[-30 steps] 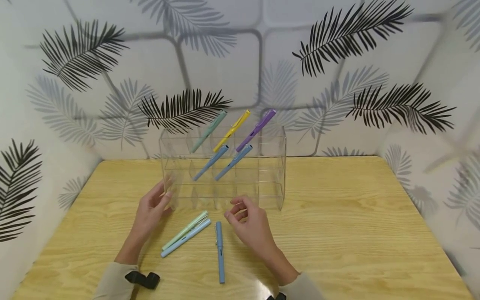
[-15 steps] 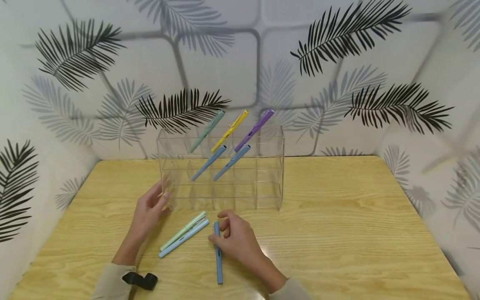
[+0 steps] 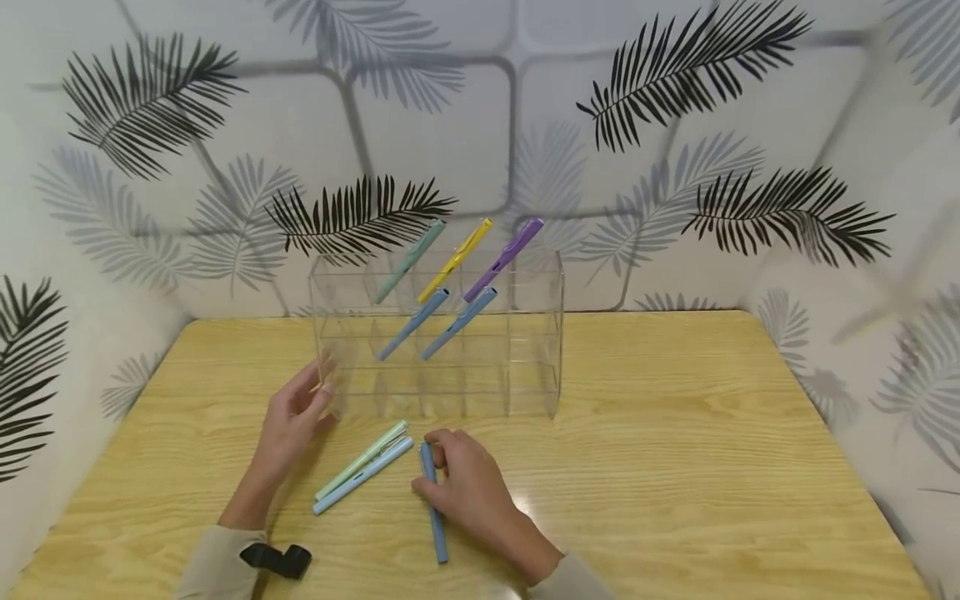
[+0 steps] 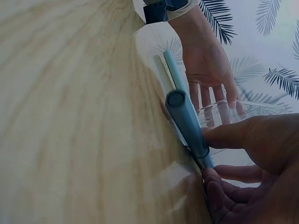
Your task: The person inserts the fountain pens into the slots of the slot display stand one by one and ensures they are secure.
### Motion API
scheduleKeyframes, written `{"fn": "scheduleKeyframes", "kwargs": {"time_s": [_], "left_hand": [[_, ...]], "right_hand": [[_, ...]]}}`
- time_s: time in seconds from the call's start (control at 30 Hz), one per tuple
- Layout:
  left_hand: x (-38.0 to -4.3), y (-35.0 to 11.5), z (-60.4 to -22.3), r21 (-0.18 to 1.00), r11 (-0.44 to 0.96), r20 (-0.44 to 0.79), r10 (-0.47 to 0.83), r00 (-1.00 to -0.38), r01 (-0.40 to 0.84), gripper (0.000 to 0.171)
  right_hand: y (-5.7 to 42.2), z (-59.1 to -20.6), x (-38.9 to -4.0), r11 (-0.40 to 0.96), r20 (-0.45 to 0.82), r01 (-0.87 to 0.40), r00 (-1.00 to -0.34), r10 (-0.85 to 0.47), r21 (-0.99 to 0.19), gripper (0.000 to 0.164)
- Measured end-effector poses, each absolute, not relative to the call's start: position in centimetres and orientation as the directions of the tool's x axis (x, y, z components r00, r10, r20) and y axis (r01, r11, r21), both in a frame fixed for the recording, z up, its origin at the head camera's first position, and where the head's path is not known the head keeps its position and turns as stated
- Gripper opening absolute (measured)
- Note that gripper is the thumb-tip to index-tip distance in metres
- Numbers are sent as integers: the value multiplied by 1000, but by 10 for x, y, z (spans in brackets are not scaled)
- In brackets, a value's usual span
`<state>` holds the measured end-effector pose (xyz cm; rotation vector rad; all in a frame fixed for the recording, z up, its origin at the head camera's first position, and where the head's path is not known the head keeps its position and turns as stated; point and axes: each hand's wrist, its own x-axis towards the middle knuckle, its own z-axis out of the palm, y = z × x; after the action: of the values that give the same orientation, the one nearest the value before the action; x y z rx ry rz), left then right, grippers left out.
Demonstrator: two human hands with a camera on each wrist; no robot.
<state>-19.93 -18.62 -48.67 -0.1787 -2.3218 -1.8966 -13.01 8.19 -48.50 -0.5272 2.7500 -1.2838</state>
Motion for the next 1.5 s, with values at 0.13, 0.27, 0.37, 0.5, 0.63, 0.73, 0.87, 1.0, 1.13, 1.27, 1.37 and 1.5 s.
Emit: {"fn": "scheduleKeyframes", "kwargs": {"time_s": [0.13,0.27,0.37,0.5,0.63,0.73,0.87,1.0,1.13,1.27,1.37,1.5], "left_hand": [[-199,-186,-487,962,199,188,6,-982,186,48],[-199,-186,-487,963,196,186,12,-983,184,48],[-199,-186,-486,961,202,191,16,-982,190,49],[-200,-188,-487,960,208,189,12,-982,188,49],[-199,-187,-487,963,207,176,5,-984,173,48],[-199,-186,-487,964,209,166,-1,-986,162,49],[-200,-186,-486,965,208,166,-2,-986,162,49],[-199,-187,-485,965,203,170,1,-985,167,49],[-199,-186,-483,966,200,167,13,-986,166,49],[-200,-186,-484,965,201,166,20,-986,166,49],[-200,-187,-485,965,198,170,23,-985,171,48],[-199,-188,-486,966,187,175,26,-984,177,48]], "right_hand": [[83,-485,-130,598,99,-310,-928,-358,-739,43],[82,-484,-129,599,122,-340,-919,-374,-725,26],[82,-483,-128,599,136,-350,-918,-373,-720,19],[80,-482,-128,592,130,-336,-923,-363,-733,19],[81,-481,-129,572,129,-323,-926,-353,-754,23],[82,-479,-130,538,142,-324,-925,-353,-778,24],[86,-470,-132,475,156,-317,-924,-348,-821,27],[93,-460,-135,401,157,-298,-925,-346,-866,39],[102,-453,-139,325,152,-266,-929,-337,-908,53],[109,-450,-143,259,132,-224,-935,-330,-939,58],[113,-448,-144,232,117,-200,-937,-330,-952,57],[115,-446,-146,209,126,-202,-937,-326,-957,55]]}}
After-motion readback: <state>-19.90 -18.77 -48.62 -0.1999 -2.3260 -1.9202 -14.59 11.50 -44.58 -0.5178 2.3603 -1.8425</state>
